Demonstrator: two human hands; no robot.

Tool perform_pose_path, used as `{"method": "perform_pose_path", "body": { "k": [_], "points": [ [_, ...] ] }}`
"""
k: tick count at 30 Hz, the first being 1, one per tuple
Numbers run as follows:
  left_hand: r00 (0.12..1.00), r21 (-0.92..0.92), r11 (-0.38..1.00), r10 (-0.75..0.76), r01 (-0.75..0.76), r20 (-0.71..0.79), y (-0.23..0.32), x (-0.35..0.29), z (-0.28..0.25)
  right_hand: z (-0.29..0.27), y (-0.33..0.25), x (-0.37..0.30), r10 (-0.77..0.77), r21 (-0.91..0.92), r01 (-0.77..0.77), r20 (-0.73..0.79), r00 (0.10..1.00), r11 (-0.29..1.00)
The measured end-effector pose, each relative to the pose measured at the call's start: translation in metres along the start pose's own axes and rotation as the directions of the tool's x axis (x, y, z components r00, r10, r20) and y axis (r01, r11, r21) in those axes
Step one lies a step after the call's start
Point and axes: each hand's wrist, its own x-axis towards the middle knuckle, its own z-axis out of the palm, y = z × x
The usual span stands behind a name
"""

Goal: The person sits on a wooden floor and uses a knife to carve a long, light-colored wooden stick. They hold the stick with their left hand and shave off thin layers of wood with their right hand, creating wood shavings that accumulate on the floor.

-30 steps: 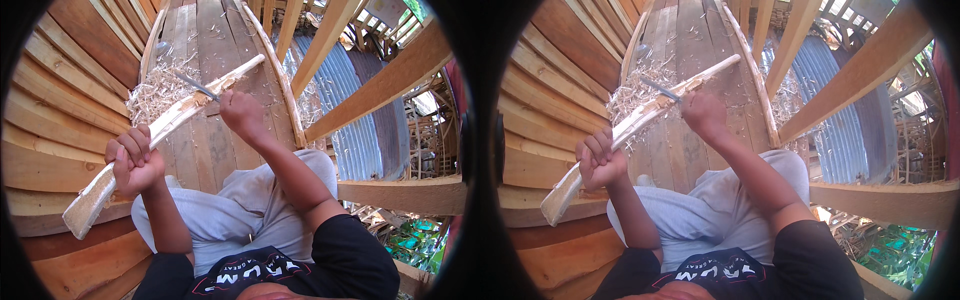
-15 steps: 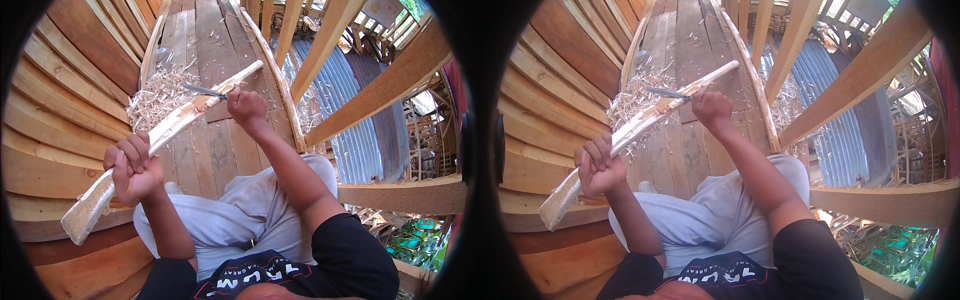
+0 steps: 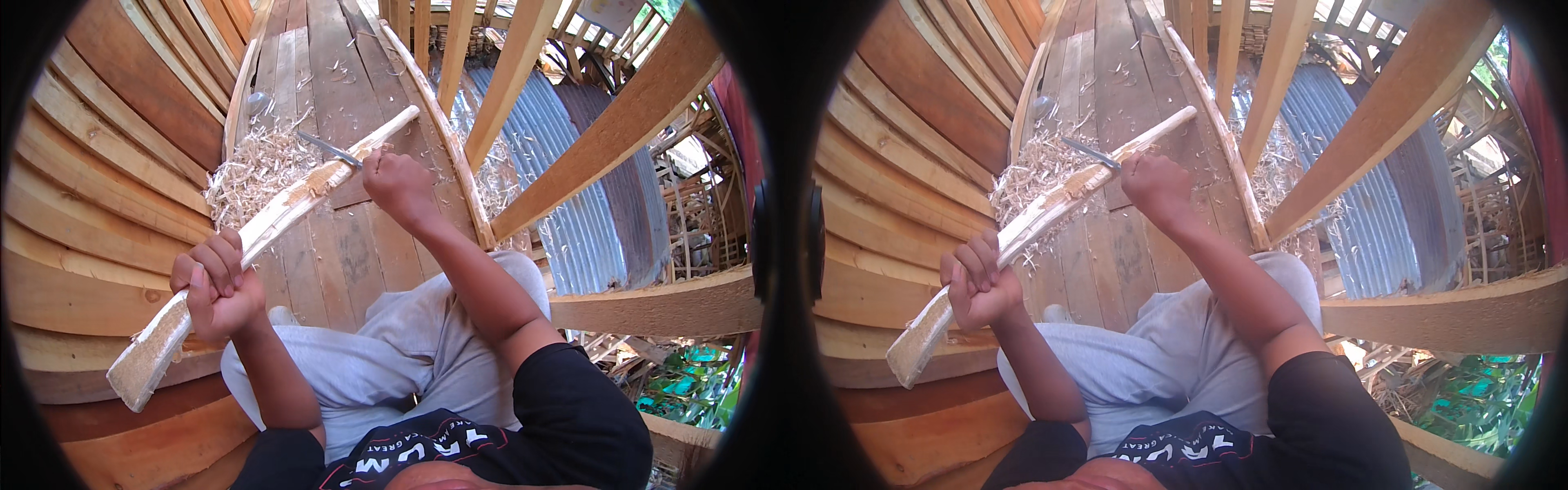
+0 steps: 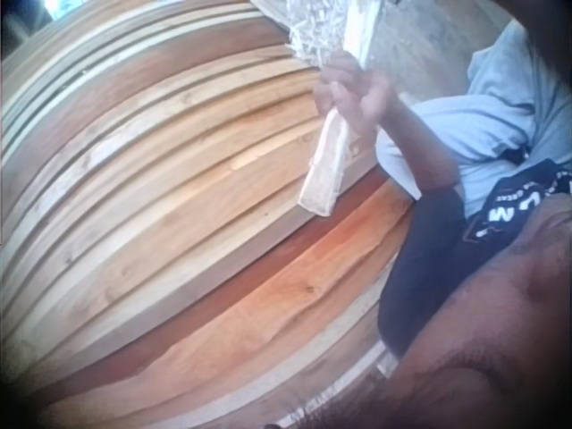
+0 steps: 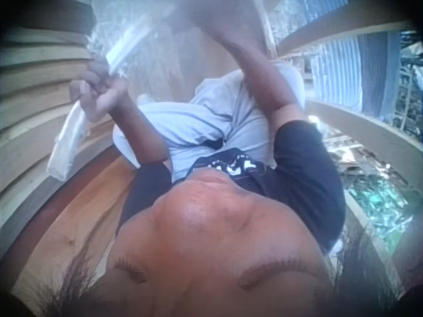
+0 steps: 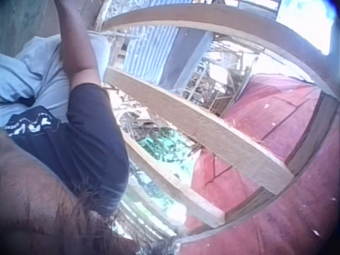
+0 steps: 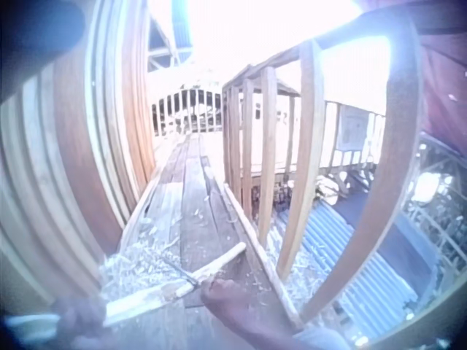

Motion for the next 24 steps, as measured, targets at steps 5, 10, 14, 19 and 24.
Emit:
{"method": "perform_pose_path", "body": {
  "k": [5, 10, 14, 19, 24],
  "points": [
    [0.995, -0.001, 1.000, 0.027, -0.027, -0.097, 0.012, 0.003, 0.013, -0.014, -0.012, -0.011, -0.078, 0.034, 0.076, 0.064, 0.995, 0.997],
    [0.995, -0.013, 1.000, 0.005, -0.006, -0.099, 0.005, 0.005, 0.006, 0.007, 0.005, -0.003, -0.125, 0.068, 0.123, 0.018, 0.992, 0.990],
    [0.997, -0.031, 0.999, -0.031, 0.029, -0.073, 0.003, 0.005, -0.005, 0.005, -0.014, -0.020, -0.121, 0.034, 0.119, 0.071, 0.990, 0.992],
    [0.994, -0.022, 1.000, 0.010, -0.013, -0.107, -0.001, 0.003, 0.008, 0.009, -0.001, -0.007, -0.009, 0.018, 0.011, -0.096, 0.995, 1.000],
    [0.999, -0.020, 1.000, -0.019, 0.019, -0.030, 0.008, 0.004, 0.012, 0.021, 0.035, 0.010, 0.007, 0.019, -0.004, -0.187, 0.982, 1.000]
  ]
}}
